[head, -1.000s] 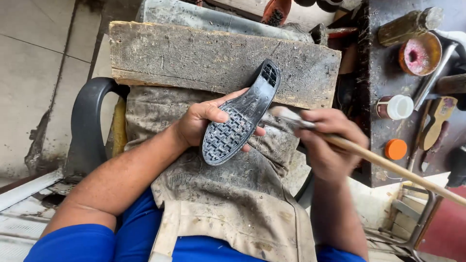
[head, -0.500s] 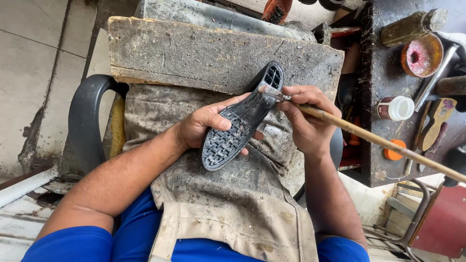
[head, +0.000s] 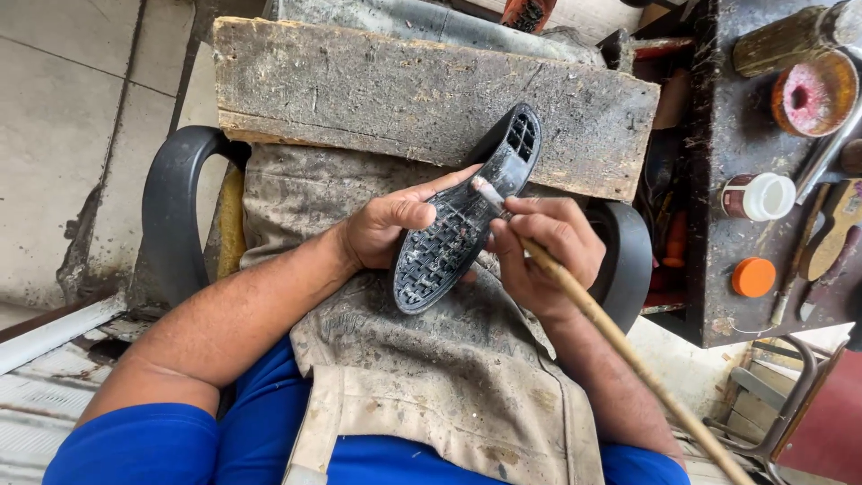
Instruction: Applying liquid to a shoe sole and scrubbing it with a brush at a repair bench
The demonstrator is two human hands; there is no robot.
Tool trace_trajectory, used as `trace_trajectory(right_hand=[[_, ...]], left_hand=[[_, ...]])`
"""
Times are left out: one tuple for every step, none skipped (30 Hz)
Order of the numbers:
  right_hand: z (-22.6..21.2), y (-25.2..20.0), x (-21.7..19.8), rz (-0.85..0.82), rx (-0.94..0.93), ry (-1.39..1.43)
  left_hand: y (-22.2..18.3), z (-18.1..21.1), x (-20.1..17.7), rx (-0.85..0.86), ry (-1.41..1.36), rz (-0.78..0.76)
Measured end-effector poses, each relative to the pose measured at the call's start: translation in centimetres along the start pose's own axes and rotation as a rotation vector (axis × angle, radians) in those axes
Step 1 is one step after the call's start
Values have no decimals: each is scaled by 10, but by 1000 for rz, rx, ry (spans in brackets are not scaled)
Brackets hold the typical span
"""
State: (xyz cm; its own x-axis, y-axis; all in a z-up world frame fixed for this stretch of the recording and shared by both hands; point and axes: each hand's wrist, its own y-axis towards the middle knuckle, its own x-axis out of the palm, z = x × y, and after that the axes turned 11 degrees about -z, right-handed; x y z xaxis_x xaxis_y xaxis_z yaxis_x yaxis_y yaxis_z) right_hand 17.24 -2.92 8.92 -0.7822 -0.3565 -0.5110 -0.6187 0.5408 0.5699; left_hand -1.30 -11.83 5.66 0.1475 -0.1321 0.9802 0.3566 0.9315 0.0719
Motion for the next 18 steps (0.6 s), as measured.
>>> trace_trajectory(right_hand=[[-3, -1, 3, -8, -25, 4], [-6, -1, 5, -16, -51, 8], [-7, -3, 7, -17, -51, 13], [-9, -5, 9, -28, -49, 20], [-10, -7, 11, -41, -47, 26], [-13, -6, 13, -44, -47, 30], [-16, -6, 15, -56, -62, 21], [-19, -5, 16, -68, -77, 11], [-22, -4, 17, -69, -77, 11], [-25, -3, 18, -104, -63, 27], [-29, -2, 19, -140, -47, 43], [-25, -1, 17, -142, -46, 43], [-20, 0, 16, -131, -63, 91], [-15, 1, 14, -120, -80, 139], [-8, 4, 8, -117, -81, 131], [-1, 6, 2, -107, -65, 111], [6, 9, -5, -99, -50, 93], [14, 13, -10, -97, -52, 87]], left_hand=[[-2, -2, -4, 11, 3, 8], [-5, -4, -8, 22, 7, 15], [-5, -4, -4, 25, 8, 20], [-5, -3, 1, 32, 70, 35], [-5, -3, 5, 38, 130, 50], [-4, -3, 10, 41, 130, 53], [-3, -3, 14, 45, 219, 71], [-1, -4, 19, 49, 308, 89], [1, -3, 13, 50, 308, 89], [3, -2, 7, 39, 261, 82], [4, -2, 1, 27, 212, 76], [0, 0, 7, 27, 210, 76], [-2, 3, 12, 1, 281, 76], [-4, 6, 18, -25, 353, 75], [-4, 4, 8, -29, 353, 67], [-3, 2, -2, -24, 222, 46], [-3, 0, -12, -18, 91, 25], [0, 4, -6, -21, 92, 18]])
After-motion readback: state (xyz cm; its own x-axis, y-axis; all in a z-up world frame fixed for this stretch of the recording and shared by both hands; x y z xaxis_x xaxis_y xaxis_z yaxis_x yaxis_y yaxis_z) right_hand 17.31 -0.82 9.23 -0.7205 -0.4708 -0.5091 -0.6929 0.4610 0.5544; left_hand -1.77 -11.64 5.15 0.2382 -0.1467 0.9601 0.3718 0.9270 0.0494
